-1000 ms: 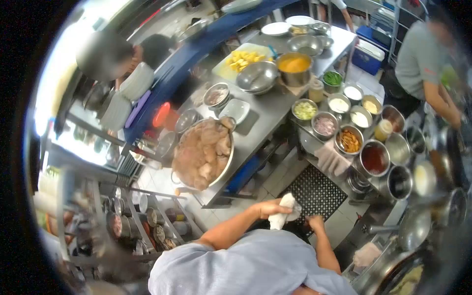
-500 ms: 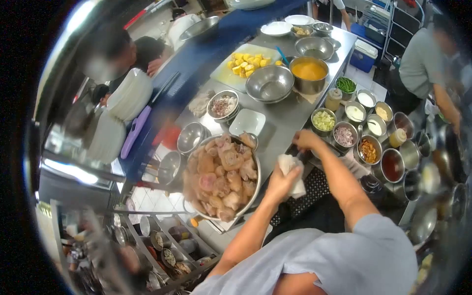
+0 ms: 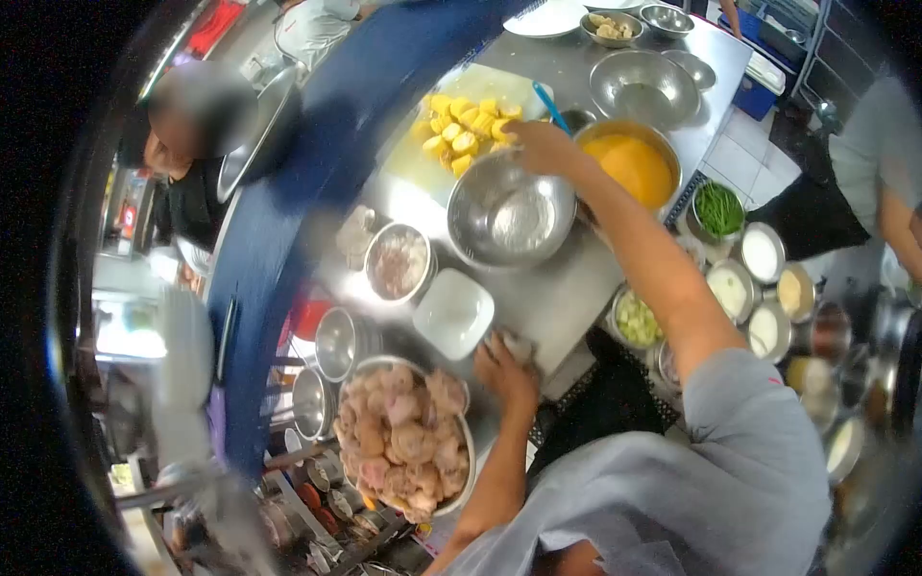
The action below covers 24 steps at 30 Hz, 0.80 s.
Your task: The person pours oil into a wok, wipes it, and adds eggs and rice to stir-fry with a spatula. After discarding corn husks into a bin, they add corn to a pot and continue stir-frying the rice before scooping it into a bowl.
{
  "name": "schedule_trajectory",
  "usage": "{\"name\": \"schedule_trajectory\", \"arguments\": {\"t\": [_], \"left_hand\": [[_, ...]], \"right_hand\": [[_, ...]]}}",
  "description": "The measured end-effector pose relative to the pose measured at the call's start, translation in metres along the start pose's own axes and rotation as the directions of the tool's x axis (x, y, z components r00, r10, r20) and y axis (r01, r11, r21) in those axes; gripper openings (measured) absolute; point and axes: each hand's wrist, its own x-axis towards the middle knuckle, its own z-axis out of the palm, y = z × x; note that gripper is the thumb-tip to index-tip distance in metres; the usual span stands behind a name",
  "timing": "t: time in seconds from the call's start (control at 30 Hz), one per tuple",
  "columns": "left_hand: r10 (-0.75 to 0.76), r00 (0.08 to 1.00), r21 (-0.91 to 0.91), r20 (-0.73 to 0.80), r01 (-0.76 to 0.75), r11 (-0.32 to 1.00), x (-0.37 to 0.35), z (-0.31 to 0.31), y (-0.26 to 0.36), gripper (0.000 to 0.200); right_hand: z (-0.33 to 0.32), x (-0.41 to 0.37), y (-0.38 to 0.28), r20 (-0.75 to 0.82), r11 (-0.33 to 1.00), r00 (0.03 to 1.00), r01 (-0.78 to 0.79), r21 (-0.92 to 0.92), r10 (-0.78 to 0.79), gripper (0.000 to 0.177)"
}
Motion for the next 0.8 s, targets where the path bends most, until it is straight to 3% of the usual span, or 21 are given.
{"name": "schedule_trajectory", "arguments": {"t": [0.07,0.13,0.2,0.23,0.27,0.3,0.37,0.43,0.47,0.5,0.57,0.63,0.67,0.7,0.77,0.8], "left_hand": [[0.071,0.996,0.066,0.062,-0.075,0.995,0.008,-0.046,0.044,0.073],[0.088,0.992,0.019,-0.093,-0.086,0.996,0.045,-0.085,0.085,0.06],[-0.039,0.971,-0.267,-0.234,-0.026,0.963,0.14,-0.101,0.121,0.047],[-0.032,0.955,-0.279,-0.295,-0.054,0.959,0.198,-0.096,0.128,0.048],[-0.044,0.98,-0.208,-0.196,0.002,0.978,0.26,-0.092,0.139,0.046],[0.066,0.987,0.043,-0.148,-0.061,0.997,0.319,-0.07,0.143,0.048],[0.037,0.992,-0.005,0.12,-0.037,0.999,0.407,-0.028,0.139,0.051],[-0.007,0.923,0.071,0.384,-0.022,0.997,0.454,0.02,0.114,0.051],[-0.024,0.882,0.094,0.471,-0.023,0.995,0.468,0.039,0.105,0.052],[-0.03,0.901,0.167,0.434,-0.048,0.985,0.474,0.05,0.101,0.051],[-0.034,0.917,0.248,0.399,-0.073,0.966,0.473,0.045,0.108,0.051],[0.021,0.998,0.066,0.063,-0.025,0.998,0.453,0.009,0.119,0.046],[-0.065,0.985,-0.136,0.162,0.088,0.987,0.429,-0.029,0.139,0.043],[-0.128,0.953,-0.319,0.275,0.216,0.923,0.399,-0.06,0.156,0.041],[-0.04,0.97,-0.296,0.239,0.112,0.949,0.343,-0.05,0.136,0.038],[-0.013,0.947,-0.201,0.322,0.082,0.976,0.326,-0.046,0.146,0.039]], "right_hand": [[0.012,0.055,0.022,-0.015,0.993,0.998,0.062,-0.096,-0.064,0.058],[0.015,0.103,0.032,-0.012,0.987,0.996,0.083,-0.137,-0.086,0.059],[0.019,0.15,0.04,0.335,0.925,0.939,0.064,-0.376,0.071,0.053],[0.025,0.16,0.043,0.352,0.929,0.933,0.064,-0.366,0.075,0.053],[0.031,0.167,0.046,0.377,0.937,0.922,0.051,-0.346,0.089,0.045],[0.039,0.173,0.055,0.399,0.94,0.91,0.032,-0.34,0.114,0.039],[0.057,0.185,0.068,0.395,0.94,0.915,0.06,-0.336,0.083,0.035],[0.071,0.192,0.078,0.382,0.937,0.923,0.09,-0.338,0.049,0.032],[0.082,0.193,0.087,0.272,0.958,0.962,0.082,-0.273,-0.005,0.032],[0.09,0.197,0.095,0.149,0.974,0.987,0.089,-0.207,-0.059,0.033],[0.081,0.203,0.098,0.192,0.956,0.975,0.155,-0.249,-0.108,0.03],[0.041,0.206,0.087,0.355,0.978,0.932,0.136,-0.16,-0.072,0.039],[0.024,0.204,0.081,0.357,0.978,0.932,0.133,-0.16,-0.068,0.039],[0.008,0.2,0.075,0.502,0.99,0.856,0.138,0.015,-0.127,0.049],[-0.029,0.175,0.047,0.629,0.977,0.751,0.107,0.183,-0.201,0.059],[-0.051,0.149,0.021,0.724,0.983,0.666,0.092,0.159,-0.179,0.062]]}}
